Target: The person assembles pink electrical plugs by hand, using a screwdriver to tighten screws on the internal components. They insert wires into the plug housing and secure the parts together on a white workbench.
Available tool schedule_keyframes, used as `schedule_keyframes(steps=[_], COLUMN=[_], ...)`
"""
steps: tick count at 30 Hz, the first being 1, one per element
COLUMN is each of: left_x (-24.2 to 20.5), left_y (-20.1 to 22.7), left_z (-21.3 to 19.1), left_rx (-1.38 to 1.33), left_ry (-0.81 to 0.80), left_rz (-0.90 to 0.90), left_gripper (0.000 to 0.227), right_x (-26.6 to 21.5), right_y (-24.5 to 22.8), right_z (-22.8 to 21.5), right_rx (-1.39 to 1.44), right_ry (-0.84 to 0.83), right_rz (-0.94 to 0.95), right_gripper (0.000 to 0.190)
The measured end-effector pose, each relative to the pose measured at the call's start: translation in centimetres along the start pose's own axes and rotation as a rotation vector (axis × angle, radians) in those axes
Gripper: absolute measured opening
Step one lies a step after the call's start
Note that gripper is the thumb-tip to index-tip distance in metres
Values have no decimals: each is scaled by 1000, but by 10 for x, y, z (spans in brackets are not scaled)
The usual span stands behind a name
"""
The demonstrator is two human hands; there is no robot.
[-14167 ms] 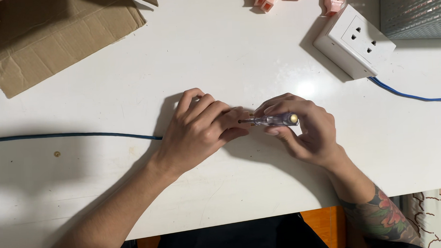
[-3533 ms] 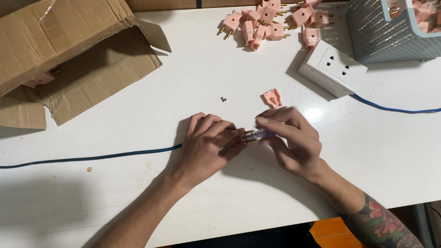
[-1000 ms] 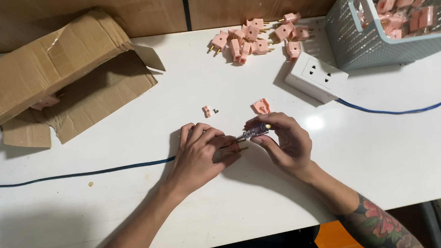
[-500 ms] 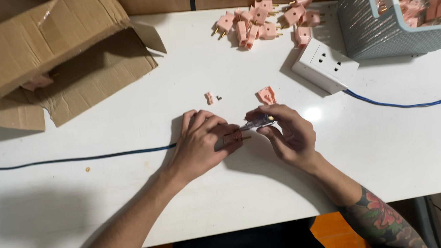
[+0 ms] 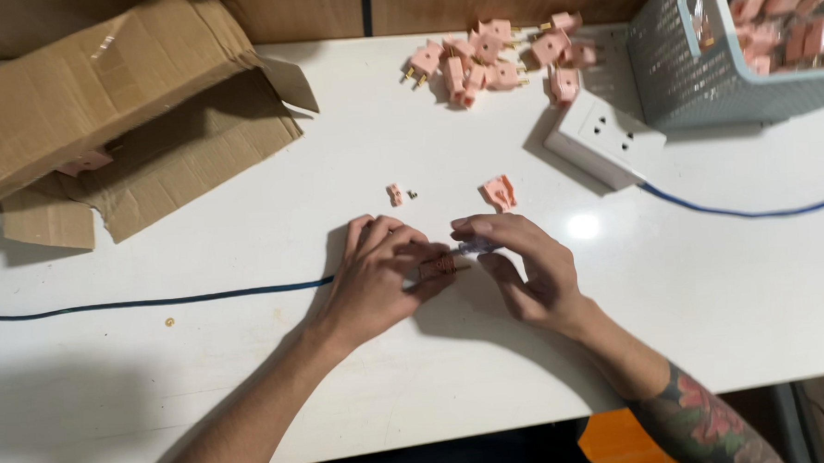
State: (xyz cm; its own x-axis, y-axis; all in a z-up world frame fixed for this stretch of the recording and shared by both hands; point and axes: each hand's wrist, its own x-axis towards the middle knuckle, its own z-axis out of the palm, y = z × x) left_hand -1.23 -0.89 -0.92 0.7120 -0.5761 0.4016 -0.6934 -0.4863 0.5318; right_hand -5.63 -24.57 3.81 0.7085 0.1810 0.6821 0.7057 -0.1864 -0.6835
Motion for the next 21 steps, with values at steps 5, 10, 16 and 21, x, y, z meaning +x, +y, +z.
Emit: schedule_keyframes(steps=[5, 10, 16, 21], left_x=[-1, 2, -2, 1], left_y=[5, 7, 3, 7], left_z=[1, -5, 2, -2], left_rx=[-3, -1, -1, -19], left_ry=[39, 42, 31, 19], left_rz=[7, 20, 29, 12], left_gripper=[31, 30, 34, 32], right_x=[-14, -4, -3, -3], right_y=[16, 7, 2, 3], right_z=[-5, 1, 1, -2], right_rx=[-121, -75, -85, -57], right_ry=[13, -8, 13, 47], right_rz=[26, 20, 1, 0], right_gripper=[49, 45, 38, 41])
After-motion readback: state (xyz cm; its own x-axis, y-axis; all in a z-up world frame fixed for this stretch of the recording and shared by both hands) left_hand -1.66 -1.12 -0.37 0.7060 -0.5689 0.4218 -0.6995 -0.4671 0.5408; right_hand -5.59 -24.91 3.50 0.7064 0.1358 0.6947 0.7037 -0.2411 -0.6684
